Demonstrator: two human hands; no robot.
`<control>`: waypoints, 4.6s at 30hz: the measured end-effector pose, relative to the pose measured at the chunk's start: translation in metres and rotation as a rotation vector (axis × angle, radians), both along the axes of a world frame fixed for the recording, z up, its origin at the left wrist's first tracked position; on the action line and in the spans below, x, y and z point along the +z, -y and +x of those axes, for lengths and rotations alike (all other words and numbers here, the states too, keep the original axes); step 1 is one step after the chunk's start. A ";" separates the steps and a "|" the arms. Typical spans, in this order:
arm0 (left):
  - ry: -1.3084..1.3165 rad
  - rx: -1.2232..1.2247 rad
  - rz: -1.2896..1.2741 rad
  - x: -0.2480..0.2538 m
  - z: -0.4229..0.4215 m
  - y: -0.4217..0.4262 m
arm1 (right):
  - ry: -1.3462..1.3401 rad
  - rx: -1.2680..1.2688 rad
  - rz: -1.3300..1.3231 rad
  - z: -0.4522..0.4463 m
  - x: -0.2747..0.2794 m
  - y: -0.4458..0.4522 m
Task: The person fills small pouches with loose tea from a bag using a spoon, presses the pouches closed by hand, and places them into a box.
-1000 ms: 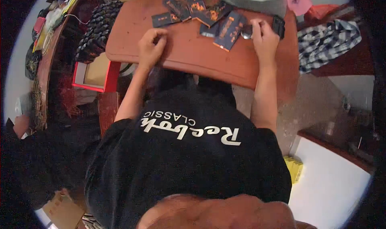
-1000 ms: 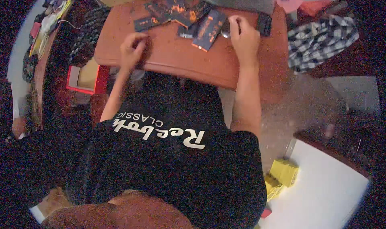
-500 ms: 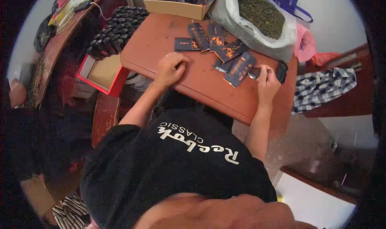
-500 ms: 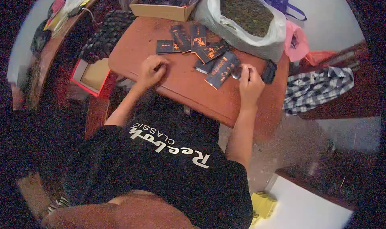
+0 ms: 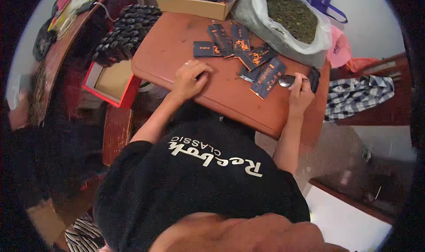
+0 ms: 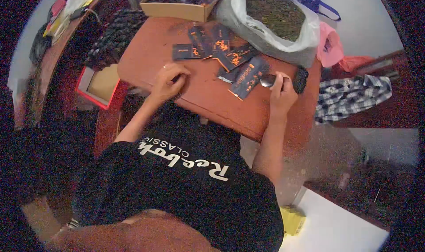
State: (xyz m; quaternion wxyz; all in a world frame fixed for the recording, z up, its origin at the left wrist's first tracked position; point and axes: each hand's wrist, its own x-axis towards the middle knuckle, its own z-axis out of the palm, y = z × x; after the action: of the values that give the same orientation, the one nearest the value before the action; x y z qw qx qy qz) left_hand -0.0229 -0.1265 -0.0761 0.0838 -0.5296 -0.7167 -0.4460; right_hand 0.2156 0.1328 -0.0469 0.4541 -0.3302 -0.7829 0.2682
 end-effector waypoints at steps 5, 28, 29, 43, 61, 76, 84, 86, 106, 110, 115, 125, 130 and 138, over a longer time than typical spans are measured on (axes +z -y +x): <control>0.480 -0.171 -0.122 0.019 0.016 -0.008 | 0.080 -0.096 0.126 0.006 -0.007 -0.013; 0.026 -0.094 -0.507 0.061 0.102 -0.120 | -0.115 0.180 -0.147 0.004 0.020 0.026; 0.033 -0.090 -0.496 0.063 0.103 -0.118 | -0.116 0.188 -0.132 0.005 0.022 0.028; 0.418 -0.233 -0.175 0.046 0.093 -0.116 | -0.172 0.250 0.054 0.007 0.020 0.032; -0.019 -0.096 0.052 0.101 0.055 -0.106 | -0.491 0.243 -0.011 0.014 0.098 0.051; 0.150 -0.149 0.128 0.076 0.040 -0.118 | -0.162 0.278 0.093 -0.021 0.109 0.063; 0.069 -0.180 0.145 0.074 0.040 -0.117 | -0.252 0.308 -0.365 -0.036 0.093 0.052; 0.054 -0.168 0.134 0.075 0.042 -0.115 | -0.346 0.350 -0.511 -0.041 0.083 0.044; 0.176 -0.171 0.134 0.068 0.038 -0.118 | -0.186 0.271 0.097 -0.032 0.089 0.055; 0.197 -0.206 0.178 0.073 0.040 -0.123 | -0.126 0.336 -0.120 -0.033 0.084 0.054; 0.059 -0.242 0.192 0.072 0.039 -0.124 | -0.243 0.436 -0.431 -0.031 0.077 0.042; 0.074 -0.257 0.163 0.067 0.034 -0.119 | -0.120 0.354 -0.128 -0.030 0.089 0.049; 0.089 -0.259 0.163 0.066 0.030 -0.120 | -0.113 0.338 -0.033 -0.025 0.093 0.051; 0.173 -0.359 0.118 0.066 0.040 -0.118 | -0.258 0.475 -0.384 -0.023 0.080 0.038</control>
State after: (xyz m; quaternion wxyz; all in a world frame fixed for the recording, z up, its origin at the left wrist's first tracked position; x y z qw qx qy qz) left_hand 0.0167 -0.0084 -0.0100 -0.0281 -0.6028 -0.5880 -0.5386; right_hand 0.1923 0.0944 0.0336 0.4037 -0.1815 -0.7091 0.5490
